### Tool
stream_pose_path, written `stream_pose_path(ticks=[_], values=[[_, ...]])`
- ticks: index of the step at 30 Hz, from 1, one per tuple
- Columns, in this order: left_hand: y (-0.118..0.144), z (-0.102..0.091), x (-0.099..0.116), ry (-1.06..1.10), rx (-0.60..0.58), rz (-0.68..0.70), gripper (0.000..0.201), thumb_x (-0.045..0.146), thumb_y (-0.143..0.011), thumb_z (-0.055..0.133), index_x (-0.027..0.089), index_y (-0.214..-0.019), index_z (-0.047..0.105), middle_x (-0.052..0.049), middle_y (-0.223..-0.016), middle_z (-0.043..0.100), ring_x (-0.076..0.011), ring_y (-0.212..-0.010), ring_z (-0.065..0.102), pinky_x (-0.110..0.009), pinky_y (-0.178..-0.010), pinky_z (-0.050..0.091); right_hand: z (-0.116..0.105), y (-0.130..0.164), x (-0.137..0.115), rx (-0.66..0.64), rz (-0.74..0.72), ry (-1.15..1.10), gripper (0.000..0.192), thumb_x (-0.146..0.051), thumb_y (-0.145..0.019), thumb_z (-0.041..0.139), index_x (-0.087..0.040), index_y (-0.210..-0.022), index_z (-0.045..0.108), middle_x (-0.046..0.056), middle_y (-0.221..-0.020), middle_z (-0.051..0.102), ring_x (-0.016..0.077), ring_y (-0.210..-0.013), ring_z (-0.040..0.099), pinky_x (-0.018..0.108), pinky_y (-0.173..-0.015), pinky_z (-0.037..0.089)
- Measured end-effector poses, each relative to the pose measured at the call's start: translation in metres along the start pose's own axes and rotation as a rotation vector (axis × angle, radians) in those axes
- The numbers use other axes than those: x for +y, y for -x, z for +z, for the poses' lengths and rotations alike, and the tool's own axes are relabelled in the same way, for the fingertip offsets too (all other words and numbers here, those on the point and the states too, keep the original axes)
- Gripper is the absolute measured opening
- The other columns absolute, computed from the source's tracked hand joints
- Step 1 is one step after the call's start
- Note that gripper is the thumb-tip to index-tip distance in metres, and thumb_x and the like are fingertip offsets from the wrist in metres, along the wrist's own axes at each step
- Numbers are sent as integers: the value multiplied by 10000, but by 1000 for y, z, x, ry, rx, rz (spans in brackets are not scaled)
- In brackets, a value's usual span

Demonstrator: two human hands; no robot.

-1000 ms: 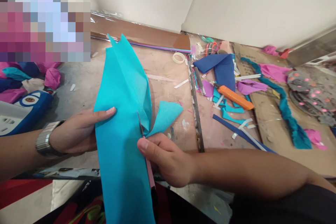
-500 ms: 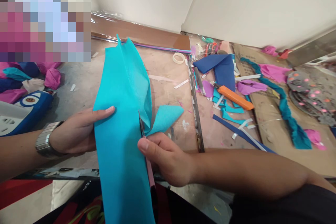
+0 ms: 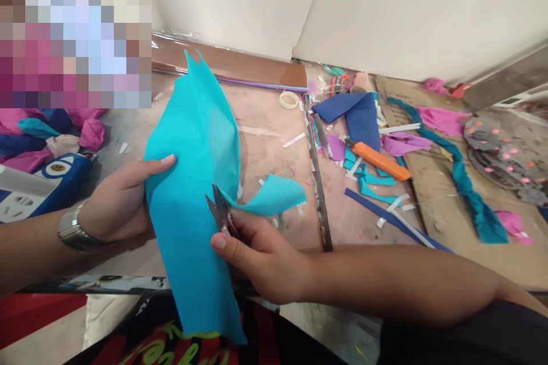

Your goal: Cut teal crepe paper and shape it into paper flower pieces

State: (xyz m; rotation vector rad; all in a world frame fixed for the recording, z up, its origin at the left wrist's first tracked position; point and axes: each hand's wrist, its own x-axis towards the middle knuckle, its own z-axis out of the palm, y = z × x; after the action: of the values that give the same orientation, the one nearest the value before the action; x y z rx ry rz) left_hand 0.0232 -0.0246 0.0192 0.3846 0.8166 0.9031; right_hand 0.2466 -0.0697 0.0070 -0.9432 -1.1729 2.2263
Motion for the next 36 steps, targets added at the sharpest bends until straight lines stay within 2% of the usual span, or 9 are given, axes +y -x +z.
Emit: stream_pose_path(ticks=[3,5,10,15,18,21,25,32,36], values=[[1,3,1,-35,64,102,599,233,-895,698,184,-1466,524,-159,-1235,744,-381,-1032,749,-555,-872,640,2,-3,-3,50,-83,-1,374,-467,-974,639,-246,-1267,568,32,-995,665,172,-892,625,325,-830,537],[4,4,2,-28,16,122,586,212,-896,691,195,-1459,533,-153,-1229,747,-388,-1064,739,-552,-880,638,2,-4,-2,83,-168,38,428,-435,-982,636,-274,-1360,516,39,-1102,645,173,-981,610,345,-931,513],[20,5,7,-36,-135,76,552,242,-898,677,191,-1438,572,-161,-1236,743,-424,-1096,720,-580,-878,629,-2,1,2,89,-345,262,186,-354,-987,636,-243,-1136,641,14,-900,618,154,-834,588,296,-795,508],[16,6,12,2,-175,96,641,233,-894,655,171,-1512,497,-184,-1328,693,-442,-1181,674,-610,-943,597,-2,2,1,54,-444,364,119,-254,-995,610,-253,-1105,654,33,-980,671,170,-931,625,317,-872,517],[5,6,9,-2,-53,128,667,156,-893,628,187,-1538,462,-169,-1357,679,-421,-1207,665,-595,-953,600,-1,-3,-3,123,-373,261,193,-313,-982,638,-272,-1171,629,43,-1070,670,189,-1059,617,350,-981,502],[-2,6,4,-17,56,131,682,116,-884,627,159,-1543,453,-179,-1319,699,-403,-1155,698,-555,-913,631,0,-6,-4,200,-247,106,217,-405,-966,655,-259,-1123,620,42,-1050,653,194,-1013,619,381,-996,501],[-3,4,1,-16,113,79,698,114,-881,616,180,-1552,436,-180,-1307,706,-393,-1077,734,-568,-879,637,-1,-7,-5,144,-212,47,288,-458,-1008,563,-262,-1218,591,57,-1042,659,206,-985,622,421,-1001,499],[6,0,9,61,-91,-104,526,271,-870,614,69,-1355,625,-224,-1162,756,-421,-1015,746,-555,-851,634,-7,-3,-8,91,-344,578,251,-392,-999,571,-207,-1147,652,111,-1183,616,257,-1153,553,447,-1066,461],[8,-1,12,37,-80,-112,493,275,-855,637,78,-1307,651,-213,-1171,756,-399,-983,757,-527,-827,642,-6,-3,-10,126,-427,697,143,-312,-998,575,-209,-1053,656,94,-1080,647,236,-1055,577,400,-954,513]])
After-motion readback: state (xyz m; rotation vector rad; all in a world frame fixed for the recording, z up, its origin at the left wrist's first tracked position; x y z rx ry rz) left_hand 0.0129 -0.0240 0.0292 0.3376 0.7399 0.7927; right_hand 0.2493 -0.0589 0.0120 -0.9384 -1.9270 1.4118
